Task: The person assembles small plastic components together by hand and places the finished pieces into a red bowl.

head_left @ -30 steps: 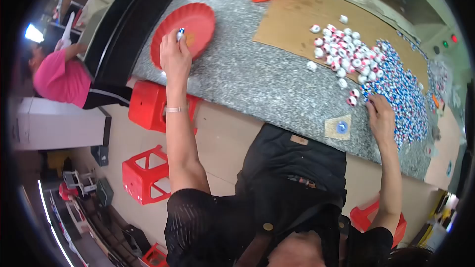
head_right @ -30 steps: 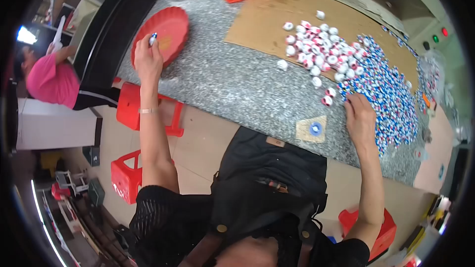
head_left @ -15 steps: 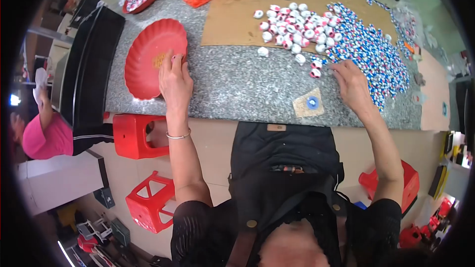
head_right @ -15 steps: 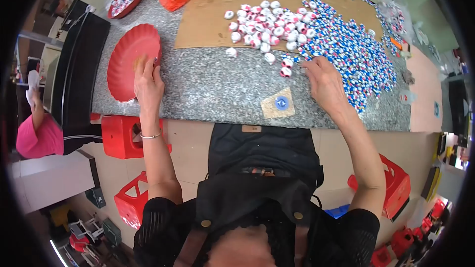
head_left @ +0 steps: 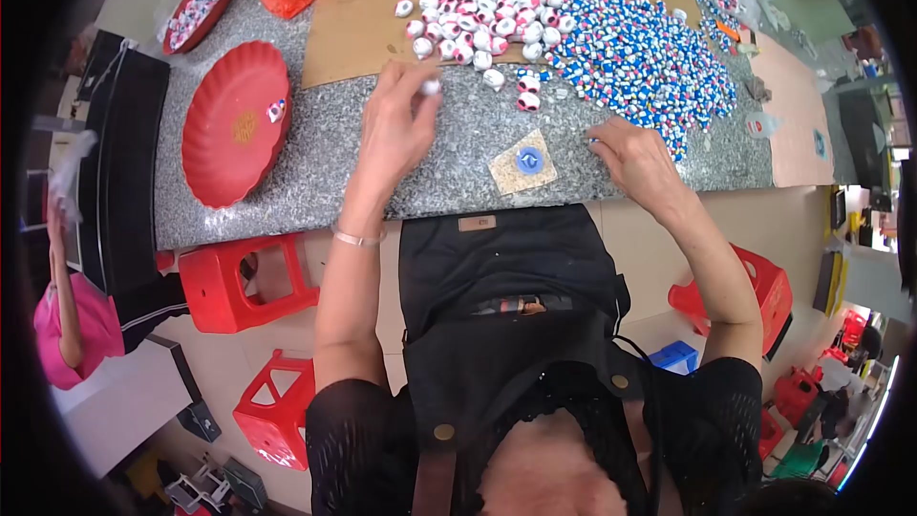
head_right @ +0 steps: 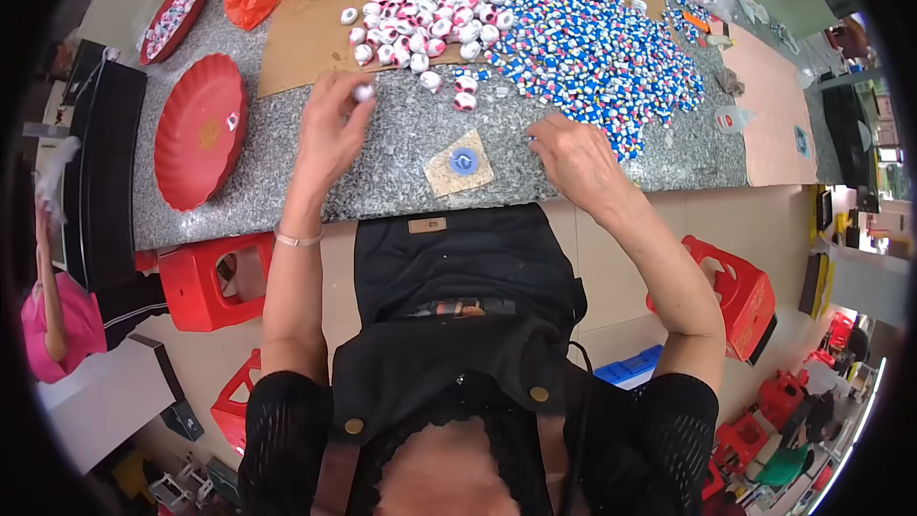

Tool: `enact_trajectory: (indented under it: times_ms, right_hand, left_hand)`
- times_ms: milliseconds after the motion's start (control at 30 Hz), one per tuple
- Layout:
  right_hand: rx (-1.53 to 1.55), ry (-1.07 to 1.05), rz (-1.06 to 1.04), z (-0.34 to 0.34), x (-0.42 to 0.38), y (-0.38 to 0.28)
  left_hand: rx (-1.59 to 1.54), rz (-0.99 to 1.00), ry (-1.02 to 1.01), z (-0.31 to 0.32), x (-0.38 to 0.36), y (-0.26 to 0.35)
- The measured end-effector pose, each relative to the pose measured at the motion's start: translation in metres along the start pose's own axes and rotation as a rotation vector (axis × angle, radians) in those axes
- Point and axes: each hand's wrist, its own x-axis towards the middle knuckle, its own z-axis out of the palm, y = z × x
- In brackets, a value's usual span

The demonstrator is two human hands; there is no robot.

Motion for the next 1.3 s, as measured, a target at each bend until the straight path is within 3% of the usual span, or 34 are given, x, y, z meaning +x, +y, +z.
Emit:
enact_trajectory:
  times_ms: [100, 233, 300, 433, 600, 800, 900, 1000, 1100, 1233, 1300]
  right_hand:
    - [-0.096, -0.019, -0.048, -0.005, -0.005, 0.002]
    - [0.106, -0.018, -0.030, -0.008, -0.004, -0.005]
    - [0.178, 0.050, -0.156, -0.005, 0.006, -0.022]
    - [0.062, -0.025, -0.331, 0.001, 0.026, -0.053]
    - [-0.118, -0.131, -0.433, 0.009, 0.034, -0.061]
    - [0.058, -0.075, -0.320, 0.010, 0.030, -0.055]
    - [0.366, -0.070, -0.021, -0.001, 0.026, -0.064]
    - [0.924, -0.174, 0.335, 0.003, 0.016, -0.063]
    - [1.056, -0.214, 0.409, 0.005, 0.008, -0.071]
    - [0.591, 0.007, -0.166, -0.005, 0.007, -0.072]
    - [0.650, -0.063, -0.163, -0.002, 0.002, -0.073]
  left_hand:
    - [-0.600, -0.150, -0.063, 0.000, -0.036, 0.016]
    - [-0.934, -0.328, -0.091, 0.012, -0.085, 0.018]
    - [-1.050, -0.385, -0.057, 0.020, -0.101, 0.018]
    - [-1.068, -0.273, 0.010, 0.019, -0.100, 0.025]
    - [-0.741, -0.168, 0.088, 0.012, -0.095, 0.030]
    - [-0.497, -0.047, 0.141, 0.036, -0.098, 0.023]
    - [-0.472, -0.007, 0.134, 0.043, -0.094, 0.028]
    - [-0.530, -0.006, 0.047, 0.048, -0.092, 0.035]
    - [-0.714, -0.063, -0.098, 0.051, -0.091, 0.040]
    - [-1.014, -0.245, -0.332, 0.037, -0.090, 0.047]
    - [-1.027, -0.300, -0.460, 0.028, -0.087, 0.049]
